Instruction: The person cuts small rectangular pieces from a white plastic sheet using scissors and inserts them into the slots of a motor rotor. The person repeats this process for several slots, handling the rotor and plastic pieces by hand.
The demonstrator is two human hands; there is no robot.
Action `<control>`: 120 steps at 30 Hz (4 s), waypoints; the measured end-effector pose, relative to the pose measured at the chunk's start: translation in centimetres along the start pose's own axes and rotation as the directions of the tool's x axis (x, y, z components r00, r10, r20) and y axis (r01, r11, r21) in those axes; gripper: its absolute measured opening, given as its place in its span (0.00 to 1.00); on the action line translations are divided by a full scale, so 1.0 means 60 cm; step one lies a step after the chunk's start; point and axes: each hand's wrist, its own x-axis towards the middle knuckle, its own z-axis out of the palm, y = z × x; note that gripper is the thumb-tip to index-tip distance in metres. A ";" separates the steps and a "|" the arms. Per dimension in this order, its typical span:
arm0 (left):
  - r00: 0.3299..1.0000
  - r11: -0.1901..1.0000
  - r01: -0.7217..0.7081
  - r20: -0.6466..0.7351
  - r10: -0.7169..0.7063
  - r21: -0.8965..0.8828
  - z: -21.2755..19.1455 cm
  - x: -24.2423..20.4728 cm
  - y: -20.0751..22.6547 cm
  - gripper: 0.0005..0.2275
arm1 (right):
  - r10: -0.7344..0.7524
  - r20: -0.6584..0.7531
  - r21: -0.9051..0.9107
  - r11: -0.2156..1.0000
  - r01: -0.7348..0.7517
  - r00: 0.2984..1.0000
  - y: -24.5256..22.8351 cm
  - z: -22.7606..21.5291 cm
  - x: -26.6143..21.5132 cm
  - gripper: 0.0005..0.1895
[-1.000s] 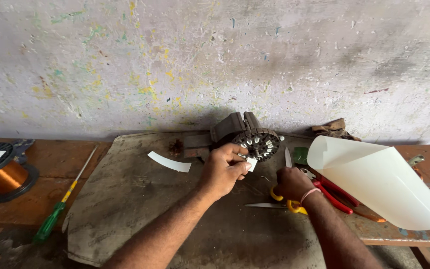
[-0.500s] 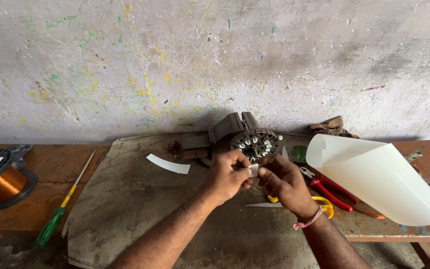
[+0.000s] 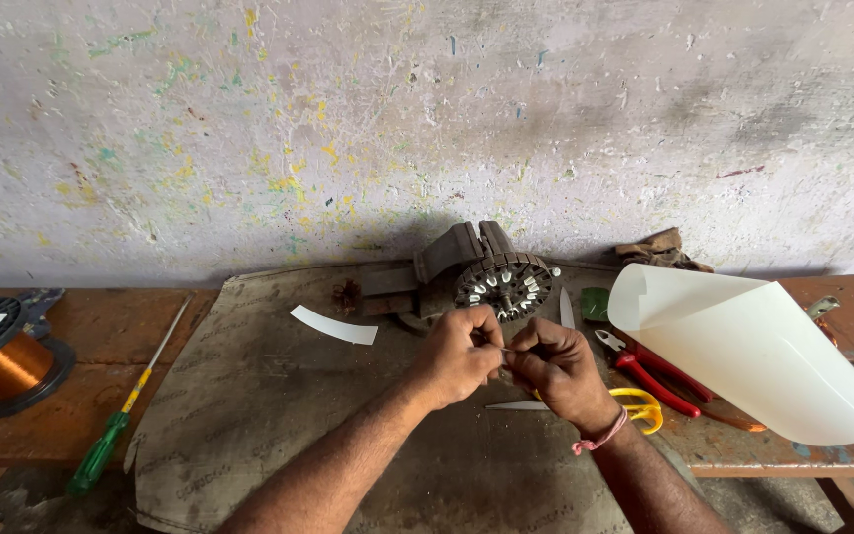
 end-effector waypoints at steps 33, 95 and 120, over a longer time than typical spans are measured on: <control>0.981 0.990 0.105 -0.151 -0.119 -0.093 -0.021 0.044 0.023 0.03 | -0.468 -0.106 -0.551 0.762 0.340 0.878 -0.045 0.027 0.034 0.11; 0.980 0.947 -0.133 -0.102 0.169 0.292 -0.009 -0.038 -0.182 0.03 | -0.010 -0.742 -0.207 0.954 -0.215 0.671 -0.074 0.075 0.124 0.07; 0.964 0.965 -0.119 -0.205 0.168 0.232 -0.009 -0.034 -0.221 0.04 | -0.492 -0.568 -0.684 0.728 -0.046 0.660 -0.032 0.074 0.084 0.10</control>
